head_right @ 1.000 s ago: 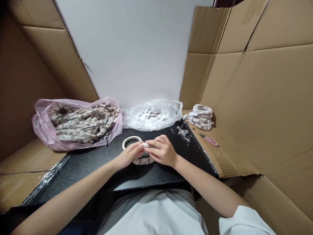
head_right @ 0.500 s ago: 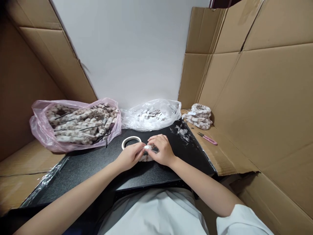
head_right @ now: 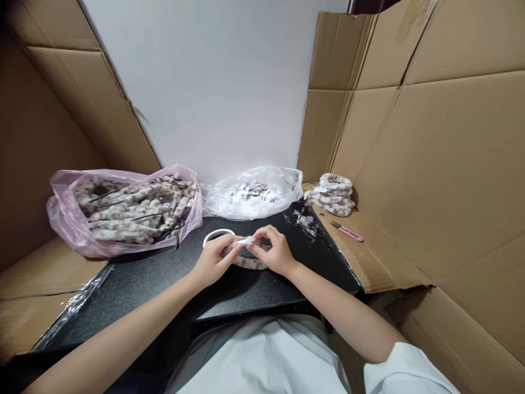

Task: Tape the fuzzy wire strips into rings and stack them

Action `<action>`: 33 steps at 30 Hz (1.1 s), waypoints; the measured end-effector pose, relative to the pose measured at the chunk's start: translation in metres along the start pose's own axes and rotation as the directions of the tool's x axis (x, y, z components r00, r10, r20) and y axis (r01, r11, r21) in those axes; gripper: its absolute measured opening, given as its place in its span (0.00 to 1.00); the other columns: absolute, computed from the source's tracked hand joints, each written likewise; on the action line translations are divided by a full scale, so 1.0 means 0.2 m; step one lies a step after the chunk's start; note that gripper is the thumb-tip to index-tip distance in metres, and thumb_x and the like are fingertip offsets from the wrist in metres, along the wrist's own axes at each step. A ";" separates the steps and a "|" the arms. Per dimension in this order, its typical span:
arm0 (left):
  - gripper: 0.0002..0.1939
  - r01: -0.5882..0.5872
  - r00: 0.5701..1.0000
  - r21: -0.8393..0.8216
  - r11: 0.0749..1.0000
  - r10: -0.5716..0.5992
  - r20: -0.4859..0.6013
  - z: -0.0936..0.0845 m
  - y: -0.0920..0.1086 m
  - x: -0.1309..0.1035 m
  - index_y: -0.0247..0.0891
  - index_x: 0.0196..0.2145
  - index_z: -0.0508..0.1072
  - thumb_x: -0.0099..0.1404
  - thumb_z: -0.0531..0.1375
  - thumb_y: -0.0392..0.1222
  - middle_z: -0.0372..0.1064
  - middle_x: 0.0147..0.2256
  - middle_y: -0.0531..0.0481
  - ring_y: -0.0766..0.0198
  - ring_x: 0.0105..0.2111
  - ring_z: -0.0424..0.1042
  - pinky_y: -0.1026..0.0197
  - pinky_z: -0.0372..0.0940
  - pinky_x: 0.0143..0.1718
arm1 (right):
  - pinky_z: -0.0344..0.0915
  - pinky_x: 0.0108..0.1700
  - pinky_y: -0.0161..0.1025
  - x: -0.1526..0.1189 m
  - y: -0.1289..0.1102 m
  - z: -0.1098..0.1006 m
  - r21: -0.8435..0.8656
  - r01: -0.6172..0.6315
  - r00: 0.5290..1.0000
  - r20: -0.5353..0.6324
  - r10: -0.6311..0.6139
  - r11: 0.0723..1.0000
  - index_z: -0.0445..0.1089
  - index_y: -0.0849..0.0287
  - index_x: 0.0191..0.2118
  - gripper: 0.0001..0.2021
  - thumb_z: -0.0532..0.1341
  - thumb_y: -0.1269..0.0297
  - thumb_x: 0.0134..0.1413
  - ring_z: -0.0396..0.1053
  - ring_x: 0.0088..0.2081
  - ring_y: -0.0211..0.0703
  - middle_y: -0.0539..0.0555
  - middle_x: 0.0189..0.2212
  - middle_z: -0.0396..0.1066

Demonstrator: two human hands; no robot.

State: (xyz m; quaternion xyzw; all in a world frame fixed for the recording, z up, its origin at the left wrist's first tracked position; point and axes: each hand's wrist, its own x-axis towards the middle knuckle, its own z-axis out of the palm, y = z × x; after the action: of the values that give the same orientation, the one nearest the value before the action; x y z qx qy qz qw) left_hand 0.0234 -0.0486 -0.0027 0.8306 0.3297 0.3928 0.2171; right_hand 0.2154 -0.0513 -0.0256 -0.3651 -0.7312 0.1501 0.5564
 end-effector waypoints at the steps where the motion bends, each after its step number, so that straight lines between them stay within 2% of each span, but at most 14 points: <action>1: 0.12 0.027 1.000 -0.031 0.999 -0.027 -0.006 0.00 0.00 0.00 0.36 0.43 0.74 0.65 0.55 0.41 0.74 0.35 0.47 0.63 0.34 0.70 0.63 0.62 0.36 | 0.66 0.37 0.38 0.00 0.00 0.00 0.027 -0.025 1.000 0.010 0.024 0.999 0.66 0.57 0.34 0.07 0.64 0.63 0.50 0.70 0.33 0.41 0.51 0.30 0.70; 4: 0.12 0.133 0.991 -0.158 0.978 -0.135 -0.002 0.00 0.00 0.01 0.36 0.41 0.75 0.63 0.57 0.44 0.74 0.33 0.47 0.63 0.32 0.70 0.63 0.62 0.34 | 0.67 0.38 0.38 0.00 0.01 0.01 0.138 -0.103 0.991 0.104 0.089 0.985 0.67 0.58 0.37 0.07 0.62 0.62 0.54 0.71 0.34 0.41 0.52 0.31 0.72; 8: 0.13 0.314 0.948 -0.373 0.873 -0.312 0.067 0.02 -0.02 0.02 0.33 0.31 0.74 0.60 0.60 0.48 0.69 0.24 0.51 0.67 0.24 0.67 0.66 0.60 0.26 | 0.67 0.38 0.38 0.01 0.00 0.02 0.286 -0.259 0.946 0.266 0.183 0.923 0.69 0.59 0.38 0.09 0.59 0.59 0.56 0.71 0.32 0.40 0.51 0.30 0.72; 12: 0.14 0.404 0.910 -0.486 0.775 -0.393 0.130 0.03 -0.04 0.03 0.33 0.28 0.71 0.58 0.61 0.49 0.66 0.21 0.54 0.70 0.22 0.66 0.67 0.60 0.25 | 0.65 0.35 0.36 0.01 0.02 0.04 0.417 -0.387 0.909 0.319 0.267 0.822 0.68 0.58 0.37 0.12 0.61 0.54 0.54 0.68 0.30 0.38 0.50 0.28 0.70; 15: 0.15 0.461 0.879 -0.548 0.698 -0.445 0.172 0.04 -0.04 0.04 0.34 0.28 0.70 0.56 0.62 0.50 0.63 0.20 0.56 0.70 0.21 0.65 0.67 0.62 0.26 | 0.64 0.33 0.35 0.01 0.04 0.05 0.464 -0.409 0.902 0.333 0.273 0.786 0.65 0.57 0.37 0.13 0.61 0.53 0.53 0.67 0.29 0.36 0.49 0.28 0.68; 19: 0.14 0.572 0.810 -0.603 0.556 -0.499 0.308 0.04 -0.04 0.04 0.33 0.27 0.69 0.55 0.62 0.49 0.64 0.21 0.55 0.72 0.19 0.64 0.69 0.60 0.21 | 0.64 0.36 0.36 0.00 0.02 0.03 0.365 -0.292 0.932 0.318 0.176 0.884 0.65 0.58 0.36 0.10 0.58 0.56 0.57 0.66 0.31 0.37 0.49 0.29 0.67; 21: 0.14 0.597 0.793 -0.599 0.534 -0.502 0.344 0.04 -0.04 0.04 0.33 0.28 0.68 0.55 0.62 0.49 0.65 0.22 0.54 0.73 0.18 0.63 0.69 0.59 0.20 | 0.64 0.38 0.37 0.00 0.00 0.02 0.255 -0.192 0.943 0.317 0.105 0.948 0.66 0.58 0.37 0.08 0.58 0.59 0.57 0.66 0.32 0.38 0.50 0.30 0.68; 24: 0.14 0.556 0.827 -0.549 0.624 -0.483 0.288 0.05 -0.04 0.03 0.34 0.28 0.67 0.56 0.61 0.50 0.62 0.20 0.56 0.73 0.16 0.62 0.70 0.58 0.17 | 0.63 0.38 0.38 0.00 -0.03 0.00 0.092 -0.042 0.956 0.292 0.013 0.995 0.67 0.57 0.37 0.08 0.63 0.62 0.52 0.66 0.33 0.40 0.50 0.31 0.69; 27: 0.15 0.480 0.875 -0.485 0.730 -0.439 0.206 0.05 -0.03 0.02 0.35 0.29 0.66 0.59 0.59 0.51 0.60 0.18 0.58 0.73 0.15 0.61 0.71 0.57 0.16 | 0.63 0.37 0.38 0.00 -0.03 0.00 -0.018 0.047 0.968 0.249 -0.041 0.999 0.68 0.57 0.33 0.06 0.65 0.66 0.48 0.66 0.30 0.40 0.50 0.28 0.69; 30: 0.15 0.430 0.900 -0.464 0.774 -0.409 0.152 0.06 -0.03 0.02 0.35 0.29 0.66 0.61 0.57 0.51 0.60 0.19 0.58 0.74 0.14 0.59 0.71 0.57 0.15 | 0.63 0.35 0.38 0.00 -0.02 0.01 -0.025 0.136 0.969 0.210 -0.127 0.990 0.68 0.57 0.30 0.03 0.63 0.69 0.50 0.67 0.29 0.39 0.50 0.26 0.71; 33: 0.15 0.401 0.912 -0.467 0.788 -0.393 0.118 0.07 -0.03 0.01 0.35 0.30 0.67 0.61 0.57 0.52 0.61 0.21 0.57 0.73 0.16 0.59 0.70 0.58 0.15 | 0.63 0.37 0.39 0.00 -0.01 0.01 0.002 0.246 0.955 0.171 -0.243 0.969 0.69 0.56 0.29 0.04 0.62 0.72 0.50 0.69 0.31 0.40 0.50 0.27 0.73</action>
State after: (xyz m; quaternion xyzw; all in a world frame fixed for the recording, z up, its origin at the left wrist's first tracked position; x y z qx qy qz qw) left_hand 0.0324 -0.0436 -0.0135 0.6650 0.3869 0.4018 0.4967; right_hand 0.2138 -0.0526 -0.0251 -0.2630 -0.8170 0.1035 0.5027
